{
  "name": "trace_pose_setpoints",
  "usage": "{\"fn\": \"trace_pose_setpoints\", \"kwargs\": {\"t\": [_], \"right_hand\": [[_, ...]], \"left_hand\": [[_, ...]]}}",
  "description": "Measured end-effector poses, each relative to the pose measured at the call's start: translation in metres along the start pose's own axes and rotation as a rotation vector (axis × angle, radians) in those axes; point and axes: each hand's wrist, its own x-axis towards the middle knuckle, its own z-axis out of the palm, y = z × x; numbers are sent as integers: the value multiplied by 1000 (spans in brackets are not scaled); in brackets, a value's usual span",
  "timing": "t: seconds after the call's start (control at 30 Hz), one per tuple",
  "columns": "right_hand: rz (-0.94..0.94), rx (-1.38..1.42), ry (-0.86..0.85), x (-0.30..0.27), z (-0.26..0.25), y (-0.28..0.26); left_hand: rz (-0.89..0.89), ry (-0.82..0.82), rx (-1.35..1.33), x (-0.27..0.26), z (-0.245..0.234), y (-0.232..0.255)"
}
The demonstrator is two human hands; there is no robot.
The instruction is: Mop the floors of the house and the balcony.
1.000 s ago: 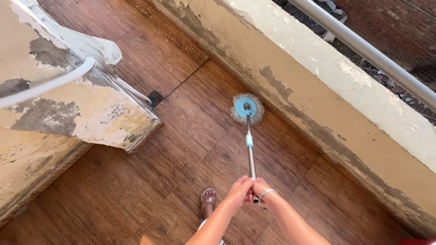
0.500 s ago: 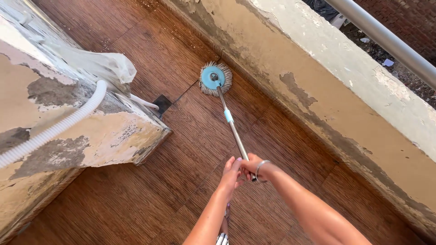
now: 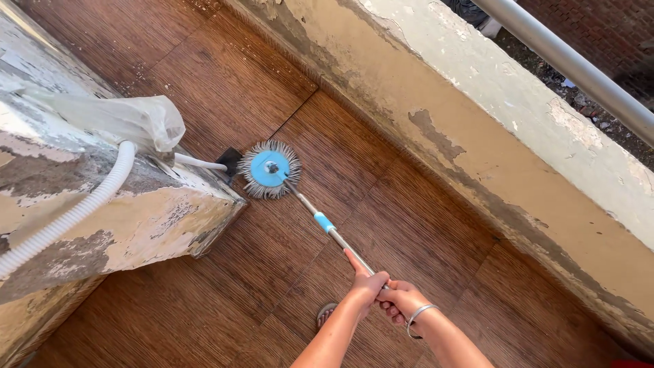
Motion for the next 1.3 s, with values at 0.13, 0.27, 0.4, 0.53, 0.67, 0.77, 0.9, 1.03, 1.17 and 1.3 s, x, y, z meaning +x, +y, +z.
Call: {"fn": "trace_pose_setpoints", "kwargs": {"t": [0.13,0.27,0.4,0.53,0.67,0.77,0.9,1.03,1.17,1.3], "right_hand": [[-112,134,151,20,8,-15],[-259,195,90,100,5,-65],[-218,262,167,125,1,-101],[-269,272,232,140,-30,-54],[-299,254,306,93,-84,65],[-232,353,388,30,-115,160],[-99,575,564,-62,-151,265],[-91,867,763,-143,-180,363],[-127,1050,836,-175,-234,468],[-111,1171,879,-183,-306,542]], "left_hand": [[78,-183,86,27,-2,24],[162,-60,144,98,-14,76],[216,-55,186,118,-17,103],[138,-201,245,104,8,75],[-106,-285,433,68,61,-2],[-97,-300,718,51,103,-91],[-61,-558,843,30,163,-196],[34,-740,983,21,203,-312],[-2,-809,954,-17,224,-361],[-113,-723,990,-50,239,-368]]}}
